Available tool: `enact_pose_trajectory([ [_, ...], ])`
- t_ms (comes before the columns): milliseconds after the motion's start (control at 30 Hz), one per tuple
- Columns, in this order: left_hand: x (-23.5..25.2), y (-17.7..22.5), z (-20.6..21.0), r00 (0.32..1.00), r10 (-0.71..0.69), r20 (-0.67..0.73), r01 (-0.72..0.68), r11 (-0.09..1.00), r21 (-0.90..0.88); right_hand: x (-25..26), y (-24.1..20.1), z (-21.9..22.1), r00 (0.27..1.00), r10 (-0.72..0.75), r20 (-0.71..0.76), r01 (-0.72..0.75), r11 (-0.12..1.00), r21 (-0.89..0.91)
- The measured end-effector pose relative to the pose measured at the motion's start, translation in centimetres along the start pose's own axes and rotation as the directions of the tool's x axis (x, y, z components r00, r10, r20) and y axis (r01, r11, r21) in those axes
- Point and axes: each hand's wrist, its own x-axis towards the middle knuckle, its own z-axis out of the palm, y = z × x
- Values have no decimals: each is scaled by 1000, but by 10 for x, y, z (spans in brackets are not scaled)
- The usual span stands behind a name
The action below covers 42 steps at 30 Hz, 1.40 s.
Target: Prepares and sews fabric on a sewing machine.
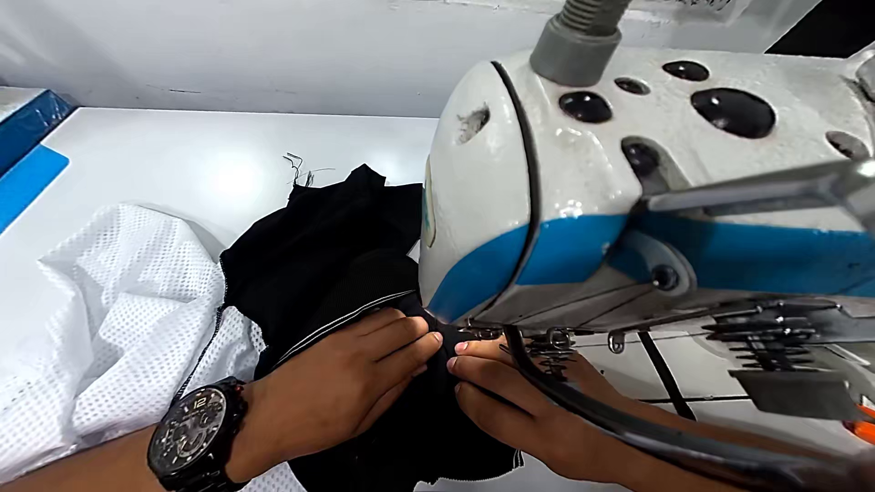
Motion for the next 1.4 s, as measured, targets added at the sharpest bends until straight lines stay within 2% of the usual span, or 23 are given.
enact_pose_trajectory([
  [200,-1,2,1,998,-11,68,13,1000,-24,-1,0,-1,1000,6,-5,-6,999,42],
  [433,2,6,-5,966,-132,221,133,991,10,-5,2,3,994,92,65,-92,996,-2],
  [533,3,2,-5,949,-104,298,132,988,-74,-5,0,3,994,102,44,-102,995,-2],
  [633,8,-14,-7,933,-41,356,134,961,-243,-4,-5,5,993,120,5,-120,992,-50],
  [700,13,-23,-6,939,9,345,104,946,-306,-3,-7,6,990,142,-5,-141,985,-95],
  [867,19,-38,-6,952,70,299,37,940,-338,-1,-9,8,986,161,-28,-164,978,-132],
  [1400,20,-39,-3,957,42,287,49,952,-301,1,-14,11,980,195,-42,-199,968,-153],
])
